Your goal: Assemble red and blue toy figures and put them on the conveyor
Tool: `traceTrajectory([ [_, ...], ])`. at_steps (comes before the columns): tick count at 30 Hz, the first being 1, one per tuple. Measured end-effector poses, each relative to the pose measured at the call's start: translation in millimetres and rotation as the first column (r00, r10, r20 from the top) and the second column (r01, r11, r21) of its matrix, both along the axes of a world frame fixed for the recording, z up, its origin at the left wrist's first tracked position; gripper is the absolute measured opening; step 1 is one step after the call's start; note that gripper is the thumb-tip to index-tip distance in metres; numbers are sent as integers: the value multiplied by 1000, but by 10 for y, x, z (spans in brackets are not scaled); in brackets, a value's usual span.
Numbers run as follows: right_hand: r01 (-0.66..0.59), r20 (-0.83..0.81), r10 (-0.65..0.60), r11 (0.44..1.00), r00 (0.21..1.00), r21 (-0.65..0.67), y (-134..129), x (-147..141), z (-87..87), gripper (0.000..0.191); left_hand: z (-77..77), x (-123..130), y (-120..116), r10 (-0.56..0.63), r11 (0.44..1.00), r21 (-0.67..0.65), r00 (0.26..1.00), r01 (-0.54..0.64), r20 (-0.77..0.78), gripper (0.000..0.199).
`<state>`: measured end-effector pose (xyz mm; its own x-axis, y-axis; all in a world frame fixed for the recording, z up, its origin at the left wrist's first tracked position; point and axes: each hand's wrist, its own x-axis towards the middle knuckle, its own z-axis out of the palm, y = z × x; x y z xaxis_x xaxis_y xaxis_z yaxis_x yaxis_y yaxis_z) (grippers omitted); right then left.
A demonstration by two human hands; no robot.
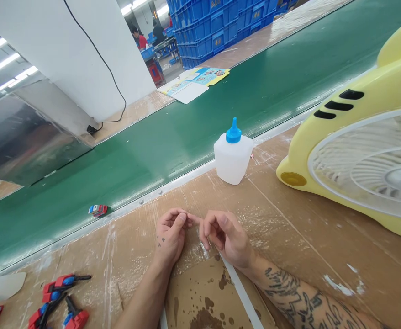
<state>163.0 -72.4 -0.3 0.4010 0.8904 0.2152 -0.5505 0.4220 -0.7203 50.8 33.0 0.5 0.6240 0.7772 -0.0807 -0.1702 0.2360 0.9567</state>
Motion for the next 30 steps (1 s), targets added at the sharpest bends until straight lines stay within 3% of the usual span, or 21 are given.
traceTrajectory([
  [30,-10,-55,9,1000,998,-27,32,12,11,44,-50,-7,-17,56,997,49,997,-53,-52,14],
])
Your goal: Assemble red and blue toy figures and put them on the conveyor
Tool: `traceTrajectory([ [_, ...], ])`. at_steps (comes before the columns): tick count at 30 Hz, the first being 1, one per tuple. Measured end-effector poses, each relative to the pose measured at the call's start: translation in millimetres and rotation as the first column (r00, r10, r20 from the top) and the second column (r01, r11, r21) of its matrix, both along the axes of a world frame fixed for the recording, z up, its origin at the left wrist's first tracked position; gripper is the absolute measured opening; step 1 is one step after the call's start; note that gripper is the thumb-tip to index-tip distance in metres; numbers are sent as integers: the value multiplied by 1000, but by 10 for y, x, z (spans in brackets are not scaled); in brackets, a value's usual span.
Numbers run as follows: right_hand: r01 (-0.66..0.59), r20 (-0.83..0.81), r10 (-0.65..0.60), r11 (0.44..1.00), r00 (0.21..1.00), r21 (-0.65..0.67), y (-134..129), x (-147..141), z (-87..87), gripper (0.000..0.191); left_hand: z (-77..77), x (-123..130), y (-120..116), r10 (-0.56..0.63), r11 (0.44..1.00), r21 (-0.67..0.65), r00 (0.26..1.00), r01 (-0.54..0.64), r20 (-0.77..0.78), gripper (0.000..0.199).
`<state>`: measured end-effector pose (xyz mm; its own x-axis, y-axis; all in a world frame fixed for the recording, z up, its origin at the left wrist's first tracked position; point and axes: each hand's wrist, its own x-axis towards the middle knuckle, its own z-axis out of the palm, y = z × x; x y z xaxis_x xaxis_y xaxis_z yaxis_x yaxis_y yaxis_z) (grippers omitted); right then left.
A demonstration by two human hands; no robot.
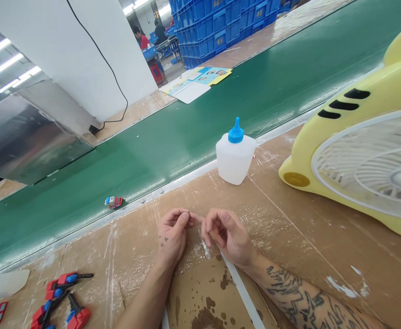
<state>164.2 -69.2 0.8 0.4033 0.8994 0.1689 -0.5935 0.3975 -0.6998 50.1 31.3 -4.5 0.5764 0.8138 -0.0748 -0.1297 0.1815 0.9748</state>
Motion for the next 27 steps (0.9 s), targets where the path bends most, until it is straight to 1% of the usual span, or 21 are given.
traceTrajectory([
  [4,-13,0,13,1000,1000,7,-5,-2,11,44,25,6,-9,-22,1000,3,999,22,-26,15],
  [8,-12,35,12,1000,999,-18,26,17,-9,45,30,18,-13,0,1000,13,999,1,-35,19],
  [10,25,67,-22,999,997,-37,60,27,-34,45,35,25,-12,21,1000,-18,1000,-21,6,20],
  [12,59,100,-53,996,994,-60,92,29,-62,43,39,29,-12,48,994,-106,994,-38,98,24],
  [14,60,125,-49,995,991,-81,106,23,-88,42,28,28,-15,68,983,-177,983,-37,173,31],
  [15,49,134,-36,994,990,-94,106,19,-101,41,14,27,-18,62,984,-175,982,-31,179,34],
  [18,22,149,-2,991,989,-134,86,16,-147,41,-37,24,-24,24,998,-65,994,-17,103,44],
  [20,10,147,16,986,989,-169,72,20,-177,39,-37,7,-26,41,999,-1,998,-41,55,46],
  [22,-12,133,39,979,990,-202,63,26,-199,36,26,-68,-30,78,995,58,997,-78,6,41],
  [23,-20,125,49,975,991,-223,60,29,-207,35,85,-146,-36,97,989,116,995,-92,-36,35],
  [24,-23,120,54,970,991,-242,58,31,-211,34,158,-263,-45,120,973,209,989,-99,-89,28],
  [25,-22,118,55,965,991,-261,60,34,-214,34,242,-422,-58,154,937,335,977,-97,-148,22],
  [26,-16,121,52,961,991,-278,64,35,-214,34,334,-628,-75,211,876,474,953,-86,-216,16],
  [27,-10,127,49,958,991,-288,71,34,-212,34,430,-876,-95,294,788,613,912,-62,-286,13],
])
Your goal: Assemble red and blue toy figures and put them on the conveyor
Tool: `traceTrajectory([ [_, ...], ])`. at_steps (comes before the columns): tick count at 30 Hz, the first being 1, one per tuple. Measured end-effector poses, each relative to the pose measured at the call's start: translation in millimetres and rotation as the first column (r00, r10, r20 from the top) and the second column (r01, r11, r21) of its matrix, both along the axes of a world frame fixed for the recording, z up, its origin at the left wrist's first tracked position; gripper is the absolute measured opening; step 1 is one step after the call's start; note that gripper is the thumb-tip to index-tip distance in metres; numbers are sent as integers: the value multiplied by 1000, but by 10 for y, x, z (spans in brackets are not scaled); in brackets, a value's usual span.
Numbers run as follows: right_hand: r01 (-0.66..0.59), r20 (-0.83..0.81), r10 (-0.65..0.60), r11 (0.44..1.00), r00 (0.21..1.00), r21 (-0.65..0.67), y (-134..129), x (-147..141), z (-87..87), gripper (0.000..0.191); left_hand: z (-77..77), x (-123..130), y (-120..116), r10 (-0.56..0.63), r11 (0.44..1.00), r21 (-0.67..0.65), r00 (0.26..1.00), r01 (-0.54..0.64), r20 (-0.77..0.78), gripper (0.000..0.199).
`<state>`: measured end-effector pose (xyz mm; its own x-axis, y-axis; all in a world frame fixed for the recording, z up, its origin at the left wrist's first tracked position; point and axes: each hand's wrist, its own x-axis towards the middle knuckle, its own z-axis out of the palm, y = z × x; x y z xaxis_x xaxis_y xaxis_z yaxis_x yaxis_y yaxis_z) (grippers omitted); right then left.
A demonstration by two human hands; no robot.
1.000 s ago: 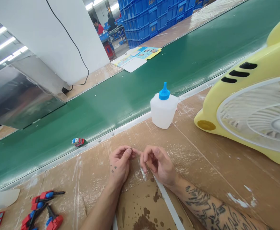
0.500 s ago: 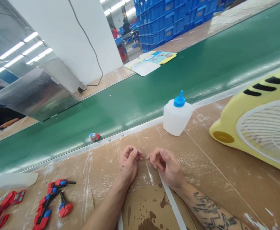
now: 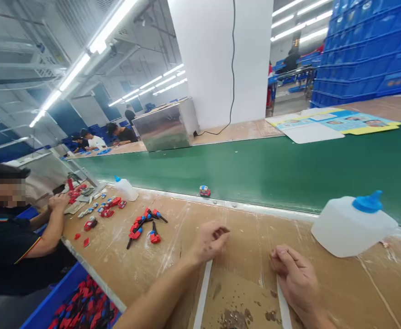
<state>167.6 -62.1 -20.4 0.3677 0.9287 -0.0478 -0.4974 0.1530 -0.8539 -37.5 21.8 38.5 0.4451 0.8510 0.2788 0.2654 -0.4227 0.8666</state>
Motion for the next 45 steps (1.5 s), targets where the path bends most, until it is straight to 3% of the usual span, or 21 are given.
traceTrajectory([
  [2,-1,8,1,1000,1000,6,21,-7,10,35,186,-590,-41,215,966,194,945,-169,-248,11],
  [3,-7,11,6,1000,1000,20,33,-12,16,35,267,-904,-57,398,917,210,832,-341,-387,9],
  [4,-9,15,8,999,1000,36,45,-18,22,35,334,-1208,-66,493,869,216,753,-445,-435,13],
  [7,10,39,-12,998,999,58,73,-32,24,35,398,-1913,-59,575,789,174,610,-589,-545,11],
  [10,50,72,-54,997,996,55,70,-49,18,38,259,-2145,-40,525,782,80,584,-618,-620,17],
  [12,74,77,-78,996,994,54,54,-62,29,40,141,-2068,-37,486,802,26,627,-597,-608,16],
  [16,90,96,-95,995,991,53,27,-98,99,42,28,-1656,-17,421,857,-74,775,-510,-471,16],
  [20,87,172,-87,996,981,7,18,-154,142,44,-12,-1116,62,285,909,-252,937,-331,-204,8],
  [23,50,300,-43,999,953,-14,17,-189,94,46,-95,-745,156,196,901,-404,979,-156,59,17],
  [25,27,437,1,998,900,-57,41,-195,55,46,-172,-609,220,169,877,-478,958,-39,230,29],
  [27,28,609,51,993,792,-119,126,-187,52,45,-251,-582,279,136,831,-546,914,105,383,43],
  [30,42,862,112,987,494,-153,467,-195,145,40,-342,-648,347,96,721,-602,811,343,577,57],
  [32,38,924,122,989,362,-145,843,-247,237,35,-370,-678,372,97,663,-598,739,451,666,60],
  [35,59,959,88,992,269,-107,1488,-397,352,44,-371,-666,381,112,641,-568,669,516,735,61],
  [39,51,979,81,994,186,-92,2100,-597,440,47,-337,-696,368,129,682,-525,623,509,771,45],
  [42,0,977,143,989,157,-145,2237,-651,478,31,-306,-797,349,151,712,-512,607,480,780,33],
  [45,-85,974,158,986,164,-146,2115,-627,527,33,-282,-889,338,186,735,-515,599,441,779,34],
])
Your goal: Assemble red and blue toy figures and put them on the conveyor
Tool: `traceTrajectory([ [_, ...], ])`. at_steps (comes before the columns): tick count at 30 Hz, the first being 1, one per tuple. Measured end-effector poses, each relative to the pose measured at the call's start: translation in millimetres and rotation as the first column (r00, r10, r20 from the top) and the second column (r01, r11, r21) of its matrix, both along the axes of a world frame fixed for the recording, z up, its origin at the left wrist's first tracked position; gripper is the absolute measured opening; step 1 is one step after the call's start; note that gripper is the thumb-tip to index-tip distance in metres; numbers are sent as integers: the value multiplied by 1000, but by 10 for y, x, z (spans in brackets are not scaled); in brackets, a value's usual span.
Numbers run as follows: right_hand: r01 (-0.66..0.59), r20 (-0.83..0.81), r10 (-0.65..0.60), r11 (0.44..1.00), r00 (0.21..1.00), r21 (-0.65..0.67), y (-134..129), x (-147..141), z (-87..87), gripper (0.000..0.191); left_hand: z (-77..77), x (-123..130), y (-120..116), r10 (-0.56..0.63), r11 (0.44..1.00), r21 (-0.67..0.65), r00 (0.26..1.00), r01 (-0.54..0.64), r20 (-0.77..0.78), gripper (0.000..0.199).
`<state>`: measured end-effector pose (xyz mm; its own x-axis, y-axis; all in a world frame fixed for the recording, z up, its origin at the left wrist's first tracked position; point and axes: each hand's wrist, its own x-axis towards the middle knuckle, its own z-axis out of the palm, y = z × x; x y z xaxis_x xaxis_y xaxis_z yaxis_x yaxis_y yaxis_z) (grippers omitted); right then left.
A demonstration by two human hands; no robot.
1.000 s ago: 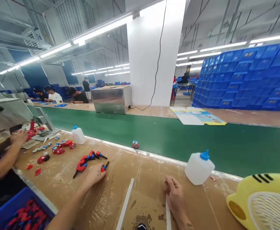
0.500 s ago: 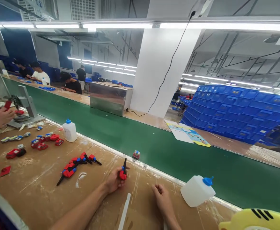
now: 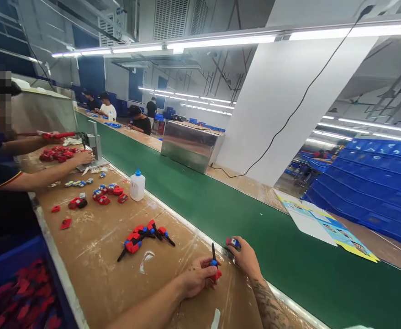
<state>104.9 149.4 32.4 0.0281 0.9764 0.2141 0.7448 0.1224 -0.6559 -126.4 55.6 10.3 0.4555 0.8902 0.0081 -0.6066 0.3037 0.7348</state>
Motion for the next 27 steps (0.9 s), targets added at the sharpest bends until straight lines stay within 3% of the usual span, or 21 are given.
traceTrajectory([
  [3,-56,-139,61,998,988,39,-384,53,75,45,5,-13,10,24,1000,-2,1000,-24,-7,34],
  [5,-70,-358,99,993,928,93,-753,82,139,45,-7,27,22,15,1000,-2,1000,-15,-18,32],
  [9,-17,-655,98,992,750,129,-1487,131,216,37,-46,152,45,-34,999,3,998,34,-49,41],
  [13,46,-884,-48,999,464,-30,-1953,297,50,37,-57,220,51,-14,1000,25,996,16,-90,56],
  [16,28,-964,-84,996,252,-79,-2176,484,-146,43,-24,203,-11,28,998,51,990,-21,-138,56],
  [20,35,-994,-70,997,81,-67,-2344,676,-249,49,117,174,-275,7,995,94,966,18,-260,52],
  [22,-42,-998,-57,997,30,-58,-2352,729,-243,49,231,186,-487,-16,983,164,933,80,-359,49],
  [24,-102,-999,-35,994,28,-38,-2320,759,-236,50,351,191,-731,-24,953,262,897,155,-441,47],
  [27,-118,-1000,-24,993,6,-24,-2250,778,-261,48,504,126,-1077,-2,846,453,851,282,-525,41],
])
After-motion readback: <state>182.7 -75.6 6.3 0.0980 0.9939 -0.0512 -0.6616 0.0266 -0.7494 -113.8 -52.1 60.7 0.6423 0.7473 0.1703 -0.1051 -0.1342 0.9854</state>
